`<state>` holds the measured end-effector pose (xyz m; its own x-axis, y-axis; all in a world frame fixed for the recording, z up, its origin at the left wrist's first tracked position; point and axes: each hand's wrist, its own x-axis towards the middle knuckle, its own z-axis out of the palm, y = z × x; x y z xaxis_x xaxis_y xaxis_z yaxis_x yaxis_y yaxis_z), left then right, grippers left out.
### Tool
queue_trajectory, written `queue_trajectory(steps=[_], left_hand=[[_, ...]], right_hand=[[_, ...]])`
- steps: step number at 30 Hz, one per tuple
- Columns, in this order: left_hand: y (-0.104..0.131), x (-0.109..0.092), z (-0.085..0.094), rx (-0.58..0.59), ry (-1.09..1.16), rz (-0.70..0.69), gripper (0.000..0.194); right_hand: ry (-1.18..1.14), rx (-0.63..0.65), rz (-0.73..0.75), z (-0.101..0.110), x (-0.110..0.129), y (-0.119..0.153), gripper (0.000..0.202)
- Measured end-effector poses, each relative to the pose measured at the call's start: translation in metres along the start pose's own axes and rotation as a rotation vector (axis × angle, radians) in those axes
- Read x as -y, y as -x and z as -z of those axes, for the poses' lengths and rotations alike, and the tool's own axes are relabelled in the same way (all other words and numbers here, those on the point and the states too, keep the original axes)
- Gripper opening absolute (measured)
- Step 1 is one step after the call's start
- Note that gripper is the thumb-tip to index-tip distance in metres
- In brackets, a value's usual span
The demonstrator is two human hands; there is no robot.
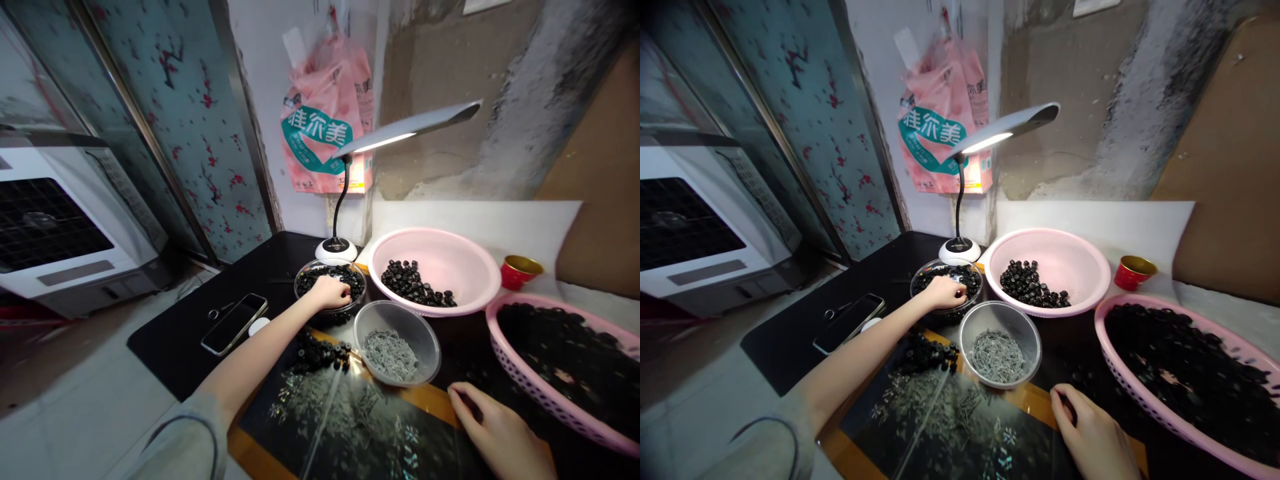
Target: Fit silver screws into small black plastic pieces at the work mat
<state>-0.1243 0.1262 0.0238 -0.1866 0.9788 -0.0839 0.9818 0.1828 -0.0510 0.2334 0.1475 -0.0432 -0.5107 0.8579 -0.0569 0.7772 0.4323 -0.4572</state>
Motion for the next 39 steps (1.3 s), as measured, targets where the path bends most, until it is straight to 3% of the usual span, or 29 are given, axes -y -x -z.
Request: queue_trajectory(steps=[5,10,15,21,27,35,39], left_hand=[[0.007,0.004,0.007,-0.075,0.065,0.033,0.029],[0.016,0.012,0.025,-0.189,0.154,0.064,0.029],[0.050,0.006,0.038,-0.268,0.221,0.027,0.034],[0.108,-0.018,0.011,-0.231,0.217,-0.069,0.026],[0.122,-0.020,-0.019,-0.208,0.151,-0.058,0.030],[0.136,-0.008,-0.012,-0.202,0.144,-0.115,0.037],[0.150,0.002,-0.012,-0.285,0.146,-0.106,0.037]], right_hand=[[-0.024,0.018,0.007,-0.002,-0.002,0.000,0.028],[-0.028,0.003,0.035,-0.001,-0.002,0.000,0.028],[-0.031,-0.043,0.053,0.001,-0.001,0.000,0.026],[-0.034,-0.045,0.019,0.005,0.003,0.000,0.025],[-0.032,-0.063,0.023,0.003,0.002,0.001,0.024],[-0.040,-0.048,0.016,0.005,0.000,0.000,0.025],[-0.050,-0.057,0.043,0.004,0.000,0.000,0.025]])
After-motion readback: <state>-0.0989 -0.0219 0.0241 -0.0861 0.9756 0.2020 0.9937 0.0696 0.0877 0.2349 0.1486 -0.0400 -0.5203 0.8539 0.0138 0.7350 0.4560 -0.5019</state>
